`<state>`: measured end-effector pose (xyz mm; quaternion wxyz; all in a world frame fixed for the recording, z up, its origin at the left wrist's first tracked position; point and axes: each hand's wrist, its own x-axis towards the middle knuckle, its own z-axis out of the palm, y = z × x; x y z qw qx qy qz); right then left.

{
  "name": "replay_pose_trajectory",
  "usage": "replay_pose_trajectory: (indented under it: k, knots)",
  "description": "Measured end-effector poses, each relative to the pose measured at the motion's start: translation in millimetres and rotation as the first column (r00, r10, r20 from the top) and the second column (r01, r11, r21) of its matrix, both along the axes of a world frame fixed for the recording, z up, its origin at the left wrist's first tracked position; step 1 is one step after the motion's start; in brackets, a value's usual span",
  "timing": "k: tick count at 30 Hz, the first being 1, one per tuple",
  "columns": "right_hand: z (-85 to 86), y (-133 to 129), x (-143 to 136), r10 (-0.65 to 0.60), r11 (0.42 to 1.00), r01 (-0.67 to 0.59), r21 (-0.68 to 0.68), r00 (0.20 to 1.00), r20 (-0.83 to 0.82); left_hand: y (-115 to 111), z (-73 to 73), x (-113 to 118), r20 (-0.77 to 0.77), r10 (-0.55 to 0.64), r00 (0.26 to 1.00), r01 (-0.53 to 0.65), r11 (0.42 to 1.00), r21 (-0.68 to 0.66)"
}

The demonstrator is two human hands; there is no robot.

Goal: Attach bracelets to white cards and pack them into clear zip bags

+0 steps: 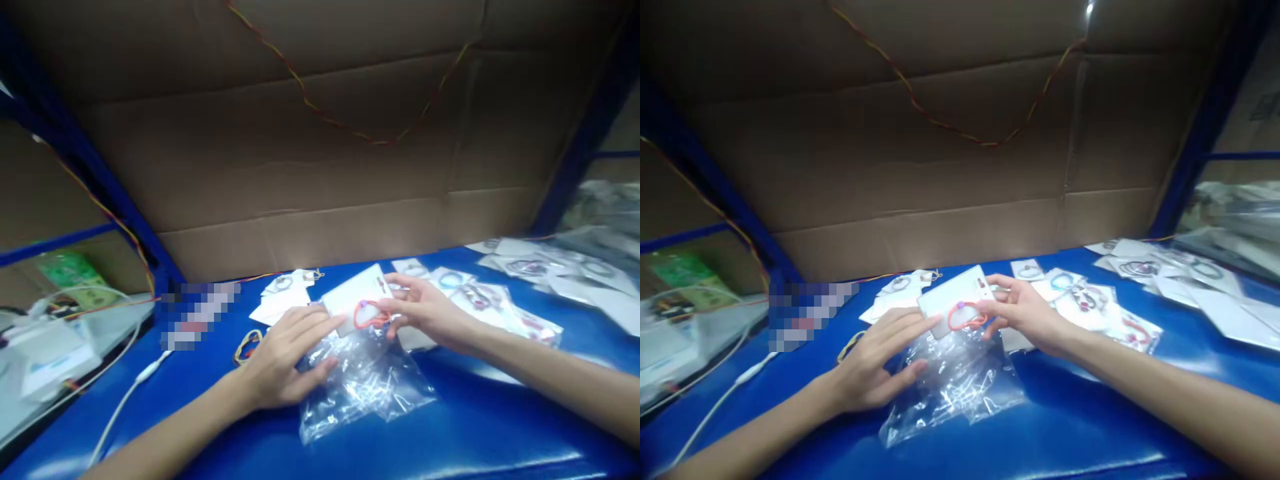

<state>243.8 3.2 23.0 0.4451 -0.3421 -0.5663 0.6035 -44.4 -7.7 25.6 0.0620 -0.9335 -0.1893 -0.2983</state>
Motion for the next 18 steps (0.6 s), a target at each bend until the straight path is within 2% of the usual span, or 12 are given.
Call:
replay_pose_trajectory:
  k: [4, 14, 18]
  knots:
    - [0.6, 0.1, -0.2, 0.023, 1.000, -0.023, -0.007, 0.999, -0.022, -0.5, 0.4, 0.9, 0.039, -0.034, 0.999, 0.032, 0.998, 0.045]
    - [-4.3, 5.3, 3.3, -0.014, 0.997, 0.013, -0.073, 1.000, -0.023, 2.9, 1.4, -3.4, 0.178, 0.040, 0.983, -0.073, 0.981, 0.180]
    - [-3.2, 5.7, 3.2, -0.023, 0.998, 0.021, -0.058, 0.999, -0.026, 7.6, 2.9, -5.1, 0.191, 0.007, 0.982, -0.049, 0.976, 0.214]
